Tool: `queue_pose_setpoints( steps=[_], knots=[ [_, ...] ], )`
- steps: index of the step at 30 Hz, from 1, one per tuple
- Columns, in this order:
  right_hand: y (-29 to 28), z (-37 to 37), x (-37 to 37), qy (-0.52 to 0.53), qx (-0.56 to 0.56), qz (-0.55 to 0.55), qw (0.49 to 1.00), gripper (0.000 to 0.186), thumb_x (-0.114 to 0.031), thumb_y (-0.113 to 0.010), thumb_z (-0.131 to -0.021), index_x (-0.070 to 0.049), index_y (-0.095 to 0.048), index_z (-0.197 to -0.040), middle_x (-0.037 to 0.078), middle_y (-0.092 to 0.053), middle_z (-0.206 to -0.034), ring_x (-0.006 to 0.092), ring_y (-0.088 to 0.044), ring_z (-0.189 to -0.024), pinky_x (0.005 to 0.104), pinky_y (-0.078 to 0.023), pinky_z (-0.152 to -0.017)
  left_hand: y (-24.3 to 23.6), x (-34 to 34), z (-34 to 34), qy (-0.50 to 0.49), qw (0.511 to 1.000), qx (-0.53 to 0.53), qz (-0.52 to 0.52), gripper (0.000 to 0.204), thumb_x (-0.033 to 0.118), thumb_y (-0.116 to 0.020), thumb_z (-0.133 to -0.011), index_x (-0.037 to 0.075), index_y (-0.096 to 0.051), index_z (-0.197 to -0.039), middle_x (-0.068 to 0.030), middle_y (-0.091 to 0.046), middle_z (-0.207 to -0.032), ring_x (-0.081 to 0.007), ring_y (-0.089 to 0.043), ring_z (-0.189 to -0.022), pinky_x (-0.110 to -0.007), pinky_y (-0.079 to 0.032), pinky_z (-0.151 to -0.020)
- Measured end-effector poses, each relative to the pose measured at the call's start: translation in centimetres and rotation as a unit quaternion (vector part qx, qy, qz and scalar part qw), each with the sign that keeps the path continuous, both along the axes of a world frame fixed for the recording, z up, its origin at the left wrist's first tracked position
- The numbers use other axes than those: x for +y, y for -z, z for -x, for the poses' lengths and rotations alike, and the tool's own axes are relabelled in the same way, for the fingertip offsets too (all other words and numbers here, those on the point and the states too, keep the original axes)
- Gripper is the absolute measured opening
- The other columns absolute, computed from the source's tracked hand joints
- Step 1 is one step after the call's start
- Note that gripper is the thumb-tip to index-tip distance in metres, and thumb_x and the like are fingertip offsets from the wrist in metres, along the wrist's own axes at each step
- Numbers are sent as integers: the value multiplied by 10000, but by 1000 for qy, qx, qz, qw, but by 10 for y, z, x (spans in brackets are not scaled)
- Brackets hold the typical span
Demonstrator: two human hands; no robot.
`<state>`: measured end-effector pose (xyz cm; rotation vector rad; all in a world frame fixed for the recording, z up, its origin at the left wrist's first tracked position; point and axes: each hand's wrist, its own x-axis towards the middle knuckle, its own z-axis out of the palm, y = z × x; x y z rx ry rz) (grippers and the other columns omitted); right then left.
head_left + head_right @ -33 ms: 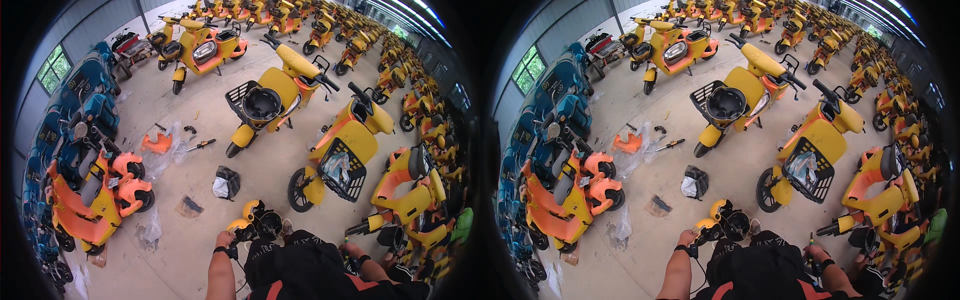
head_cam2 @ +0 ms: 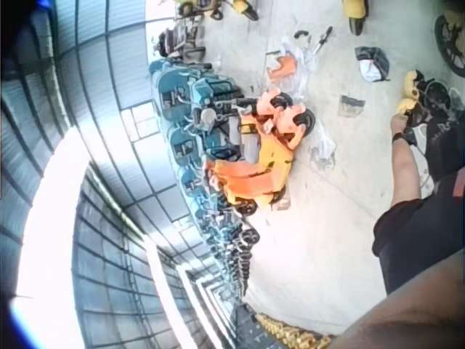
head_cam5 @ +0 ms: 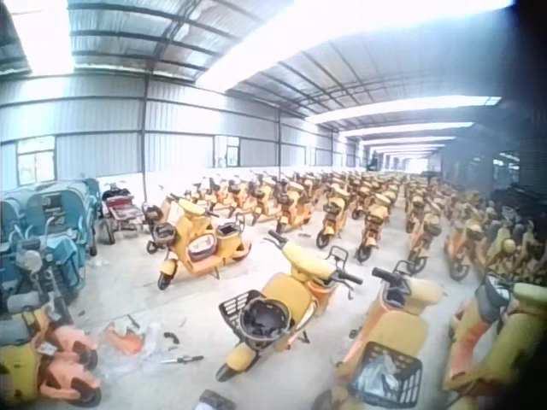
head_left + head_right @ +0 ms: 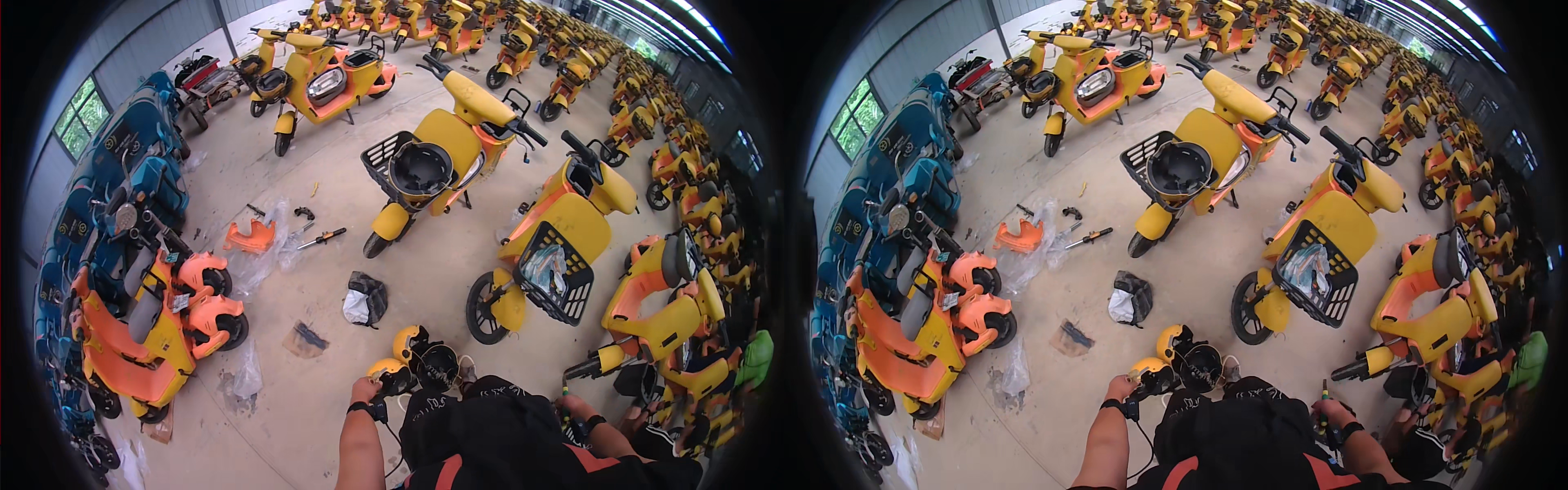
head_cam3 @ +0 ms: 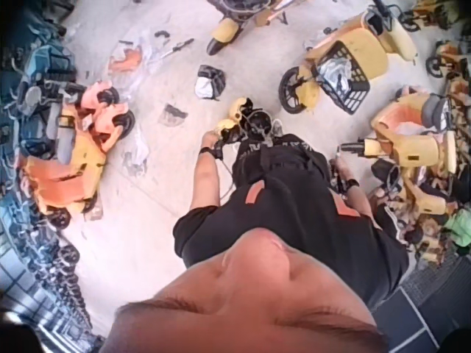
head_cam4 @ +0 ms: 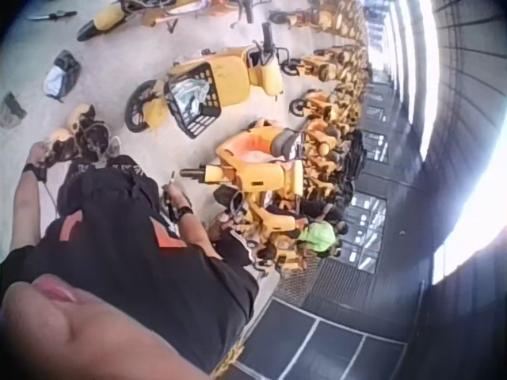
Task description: The person uses pliers to cut and pull wires on the handlebars of several electric scooters, then handles a detached plastic component and moves to work on another scooter in the warehouse.
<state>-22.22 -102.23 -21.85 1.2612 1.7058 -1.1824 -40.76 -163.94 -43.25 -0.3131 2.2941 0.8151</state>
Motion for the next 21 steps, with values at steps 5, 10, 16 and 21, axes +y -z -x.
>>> queue_pose_setpoints(
  steps=[5,10,16,21],
  knots=[
    [-52,-21,-46,21,16,-74,997,169,-163,-605,-832,-2,-658,-850,95,-662,-776,213,-648,-652,368,-517,-609,29,3,-5,18,999,44,10,371,331,-692,-778,40,-713,-1008,-207,-701,-994,-383,-662,-953,-432,-528,-867],
    [-43,-61,-27,-312,90,-94,941,204,-181,-593,-853,-7,-679,-788,101,-667,-696,209,-663,-661,346,-517,-623,40,24,2,-75,997,8,-24,323,232,-587,-799,4,-702,-996,-278,-668,-980,-420,-652,-951,-472,-517,-839],
    [-84,30,-60,61,69,54,994,341,-60,-613,-797,33,-580,-1123,123,-642,-973,237,-658,-856,362,-549,-757,15,23,2,-198,947,-180,-178,218,189,-561,-878,27,-687,-949,-54,-692,-803,-168,-647,-667,-333,-472,-549],
    [-96,170,-65,27,267,254,929,537,48,-522,-754,79,-447,-1284,208,-590,-1209,332,-625,-1120,417,-520,-958,13,31,17,-142,948,-249,-136,238,203,-532,-897,20,-660,-979,-66,-679,-796,-175,-647,-673,-335,-471,-570]
  ],
)
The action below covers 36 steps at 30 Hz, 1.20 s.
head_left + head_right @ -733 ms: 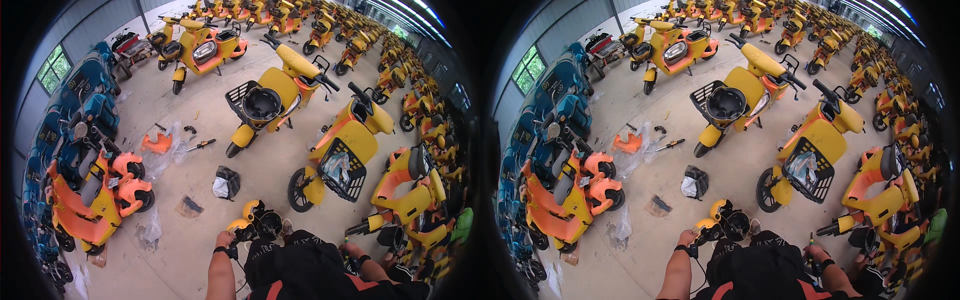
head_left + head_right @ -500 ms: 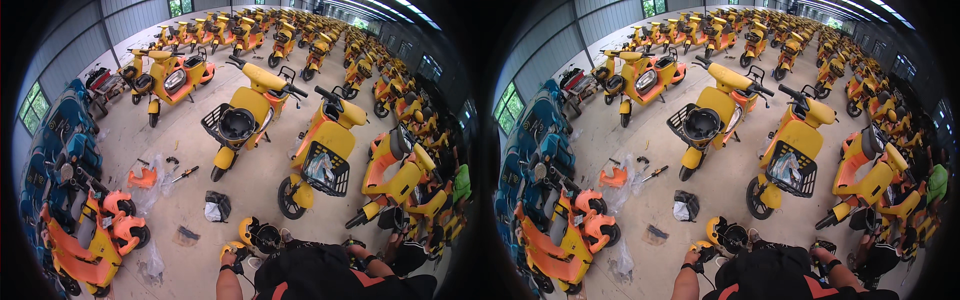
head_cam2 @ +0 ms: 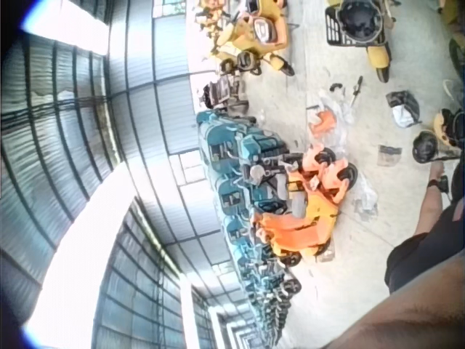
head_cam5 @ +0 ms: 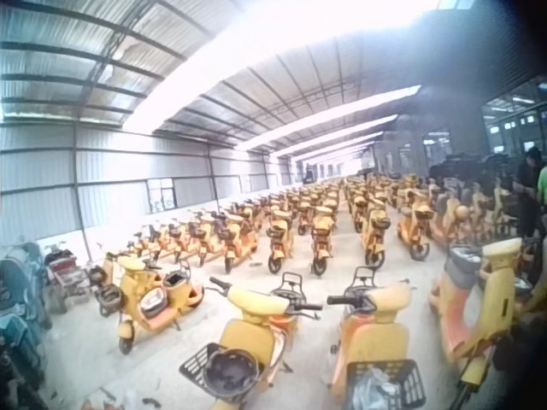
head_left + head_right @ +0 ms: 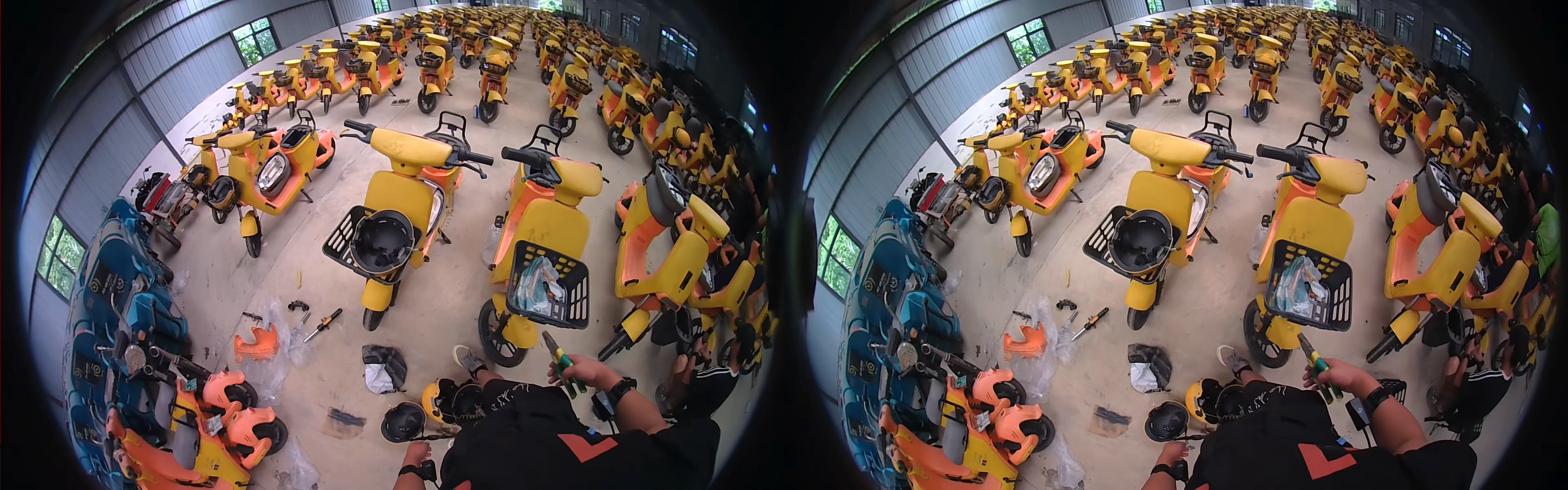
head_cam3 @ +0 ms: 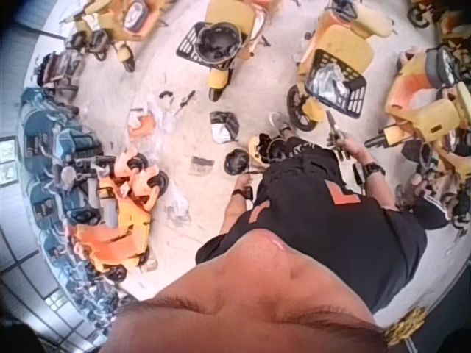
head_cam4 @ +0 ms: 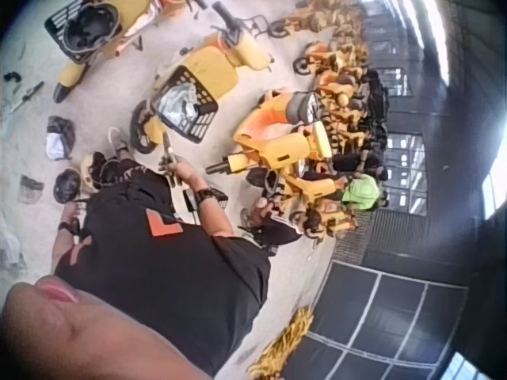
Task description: The person uses pliers to cut and pull wires on the handlebars of several electric scooters, then handles a detached plastic component and moves to work on another scooter in the warehouse.
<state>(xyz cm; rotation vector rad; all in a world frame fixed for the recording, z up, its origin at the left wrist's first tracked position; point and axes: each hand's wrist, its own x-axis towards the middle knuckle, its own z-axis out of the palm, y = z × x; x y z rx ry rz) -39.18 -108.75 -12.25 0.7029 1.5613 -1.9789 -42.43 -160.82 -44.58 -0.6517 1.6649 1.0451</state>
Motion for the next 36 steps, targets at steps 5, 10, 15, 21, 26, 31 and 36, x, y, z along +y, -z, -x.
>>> queue_pose_setpoints(
  steps=[5,10,15,21,26,31,36],
  knots=[
    [24,150,4,13,31,152,988,547,58,-486,-773,27,-446,-1318,164,-553,-1318,309,-577,-1216,400,-495,-987,-39,46,89,62,995,64,-46,231,245,-571,-938,43,-650,-1020,-41,-688,-909,-148,-638,-748,-286,-472,-626],
    [61,281,-4,76,-18,245,966,531,79,-465,-782,-6,-458,-1306,134,-562,-1301,295,-595,-1170,422,-504,-987,-102,112,221,198,942,270,10,343,312,-581,-933,-1,-664,-1048,-161,-703,-870,-279,-686,-802,-381,-528,-755],
    [75,318,16,69,-21,282,957,593,98,-501,-698,-11,-489,-1281,133,-586,-1234,324,-601,-1162,462,-504,-981,-238,267,404,333,800,496,-53,256,218,-603,-910,25,-642,-1074,-181,-664,-1030,-336,-645,-939,-397,-520,-822],
    [62,281,59,89,3,262,961,674,85,-517,-674,10,-449,-1340,127,-578,-1243,284,-596,-1172,400,-501,-986,-337,478,572,430,514,737,-89,446,95,-648,-785,62,-541,-1217,-144,-522,-1281,-333,-481,-1232,-455,-382,-1034],
    [65,238,75,75,50,143,986,570,68,-545,-734,17,-473,-1296,118,-582,-1236,226,-608,-1136,342,-494,-961,-321,576,646,463,415,783,-27,415,161,-631,-772,54,-589,-1171,-140,-586,-1178,-334,-519,-1167,-476,-370,-1034],
    [59,219,68,148,44,145,977,555,55,-551,-743,22,-470,-1290,127,-584,-1235,224,-616,-1112,344,-505,-933,-316,579,646,544,419,720,102,252,305,-688,-754,94,-665,-891,-98,-633,-932,-295,-572,-964,-458,-408,-862],
    [59,220,61,207,22,152,966,554,66,-528,-728,21,-493,-1279,124,-596,-1198,223,-620,-1102,337,-510,-934,-338,559,622,578,420,699,2,357,429,-710,-772,91,-691,-885,-114,-653,-925,-318,-569,-1005,-477,-403,-898]
  ],
)
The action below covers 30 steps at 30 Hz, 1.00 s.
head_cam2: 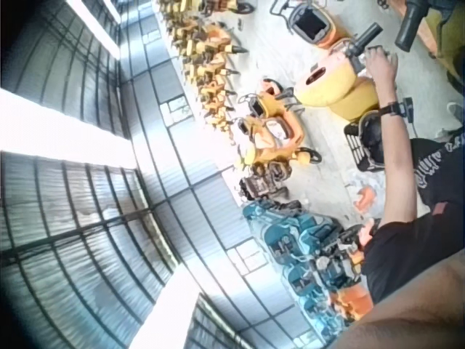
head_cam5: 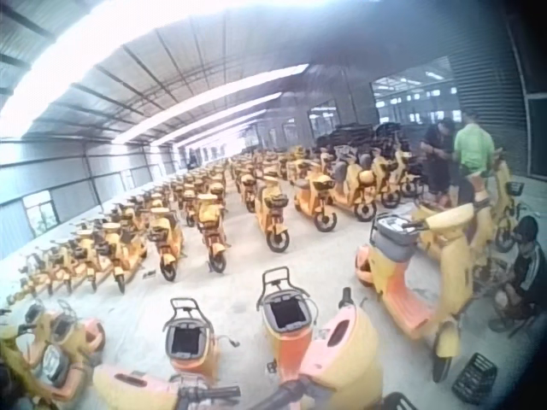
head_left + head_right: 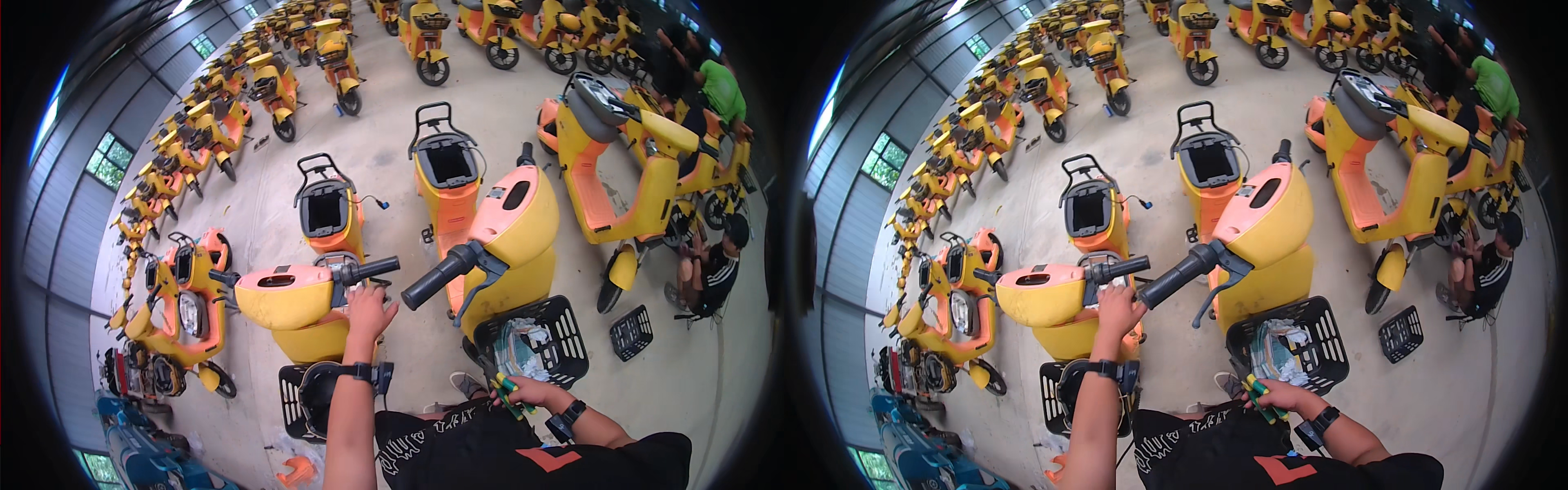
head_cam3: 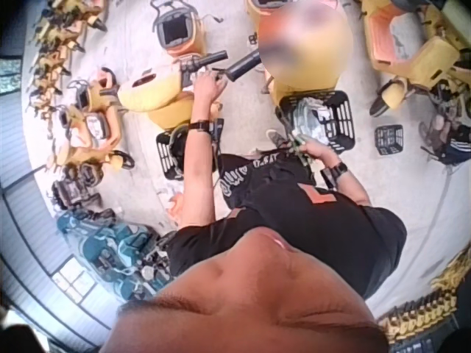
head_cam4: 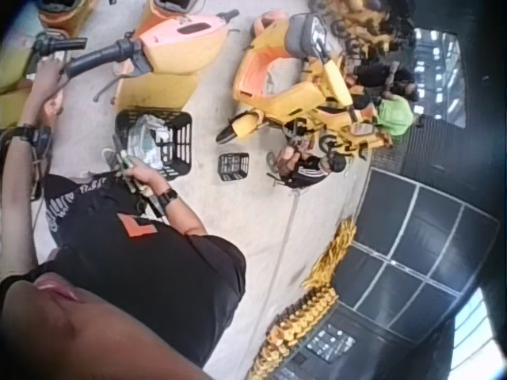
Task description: The person uses pliers to cut and pull wires on the handlebars of several electric scooters, then handles a detached plastic component and moves to work on another scooter in the warehouse.
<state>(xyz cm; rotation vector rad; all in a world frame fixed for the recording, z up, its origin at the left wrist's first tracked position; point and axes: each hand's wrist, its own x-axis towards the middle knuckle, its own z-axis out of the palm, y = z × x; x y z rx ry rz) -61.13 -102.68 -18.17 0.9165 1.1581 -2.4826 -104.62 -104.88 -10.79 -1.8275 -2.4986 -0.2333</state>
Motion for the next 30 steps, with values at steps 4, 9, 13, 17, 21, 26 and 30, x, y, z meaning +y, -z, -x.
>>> queue_pose_setpoints(
  steps=[4,9,13,17,21,26,30],
  knots=[
    [13,33,-6,-17,26,10,999,468,55,-535,-756,24,-513,-1222,100,-605,-1183,186,-633,-1079,291,-511,-871,-22,-58,-1,40,998,-49,2,402,470,-720,-770,71,-674,-788,-118,-631,-843,-331,-565,-923,-475,-396,-891],
    [14,64,-11,-6,53,-44,998,372,-9,-579,-780,8,-548,-1150,85,-632,-1082,172,-657,-975,301,-525,-792,-59,-140,13,109,988,-84,-65,218,204,-686,-805,20,-594,-732,-130,-543,-765,-355,-526,-895,-500,-359,-978],
    [13,79,-16,11,52,-61,997,340,-11,-591,-782,21,-566,-1120,86,-642,-1028,174,-660,-939,297,-525,-779,-55,-163,35,99,985,-111,-91,298,153,-720,-745,42,-485,-599,-121,-483,-680,-342,-486,-815,-471,-381,-842],
    [-7,91,-26,12,33,-94,995,341,-35,-616,-789,17,-563,-1122,83,-639,-1011,167,-656,-916,295,-520,-789,-45,-169,40,169,971,-58,-160,229,135,-708,-720,44,-522,-623,-101,-499,-685,-329,-497,-809,-458,-384,-818],
    [-26,113,-42,13,2,-130,991,371,-40,-607,-790,19,-559,-1153,90,-649,-1029,169,-648,-933,295,-517,-809,-35,-169,44,187,963,-63,-182,213,177,-721,-727,49,-569,-651,-100,-545,-713,-321,-532,-836,-454,-388,-831],
    [-55,144,-52,8,21,-198,980,412,-11,-577,-768,21,-551,-1178,89,-622,-1111,169,-635,-1021,313,-516,-850,-26,-168,43,175,960,-77,-205,275,246,-732,-729,76,-557,-603,-90,-548,-697,-315,-537,-848,-505,-378,-920],
    [-78,147,-65,37,32,-214,976,461,-15,-560,-756,18,-538,-1216,91,-611,-1143,157,-626,-1044,302,-514,-829,-22,-167,45,192,954,-59,-223,280,240,-735,-719,93,-535,-589,-67,-548,-680,-302,-532,-801,-480,-380,-870]
  ],
)
